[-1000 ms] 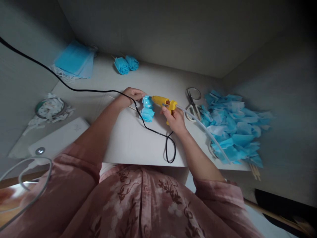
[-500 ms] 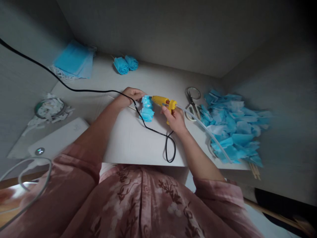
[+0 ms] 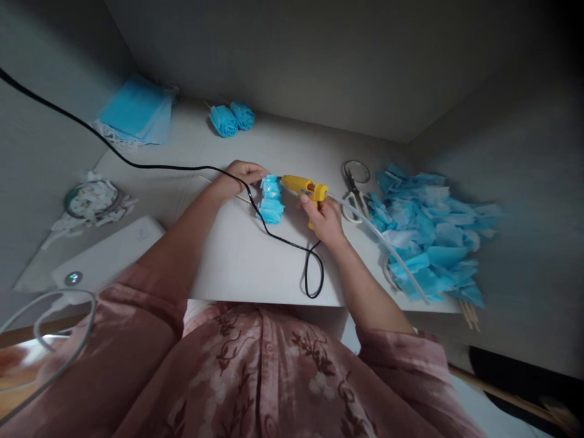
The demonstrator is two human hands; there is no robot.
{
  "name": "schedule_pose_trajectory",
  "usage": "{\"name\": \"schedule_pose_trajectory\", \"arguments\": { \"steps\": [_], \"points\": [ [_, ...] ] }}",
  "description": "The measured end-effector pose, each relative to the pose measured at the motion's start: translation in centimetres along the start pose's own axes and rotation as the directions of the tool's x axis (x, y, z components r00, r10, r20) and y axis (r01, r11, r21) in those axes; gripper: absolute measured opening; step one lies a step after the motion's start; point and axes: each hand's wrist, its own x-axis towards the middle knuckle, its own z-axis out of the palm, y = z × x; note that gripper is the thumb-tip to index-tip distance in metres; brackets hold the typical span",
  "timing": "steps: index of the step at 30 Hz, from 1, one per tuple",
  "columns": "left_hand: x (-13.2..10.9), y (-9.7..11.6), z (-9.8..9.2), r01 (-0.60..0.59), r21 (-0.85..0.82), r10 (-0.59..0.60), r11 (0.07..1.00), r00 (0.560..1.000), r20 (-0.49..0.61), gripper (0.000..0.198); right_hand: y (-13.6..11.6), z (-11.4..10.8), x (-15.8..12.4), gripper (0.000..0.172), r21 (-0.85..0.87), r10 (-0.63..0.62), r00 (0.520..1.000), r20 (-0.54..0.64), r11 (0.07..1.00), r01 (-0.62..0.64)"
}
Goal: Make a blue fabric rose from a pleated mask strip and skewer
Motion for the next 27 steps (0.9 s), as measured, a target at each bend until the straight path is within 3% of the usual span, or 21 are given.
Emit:
{"name": "schedule_pose_trajectory", "arguments": {
  "steps": [15,27],
  "points": [
    [-0.2,0.7,0.2,-0.004,0.059,0.004,0.998,1.0,-0.008,0.031,-0.1,0.0,-0.1,0.069,0.03,-0.002,1.0,0.003,1.0,0.002],
    [0.6,-0.3,0.7,0.027,0.062,-0.025,0.998,0.999,-0.026,0.021,0.1,-0.1,-0.1,0.067,0.028,0.001,1.0,-0.008,1.0,-0.001]
  ]
}}
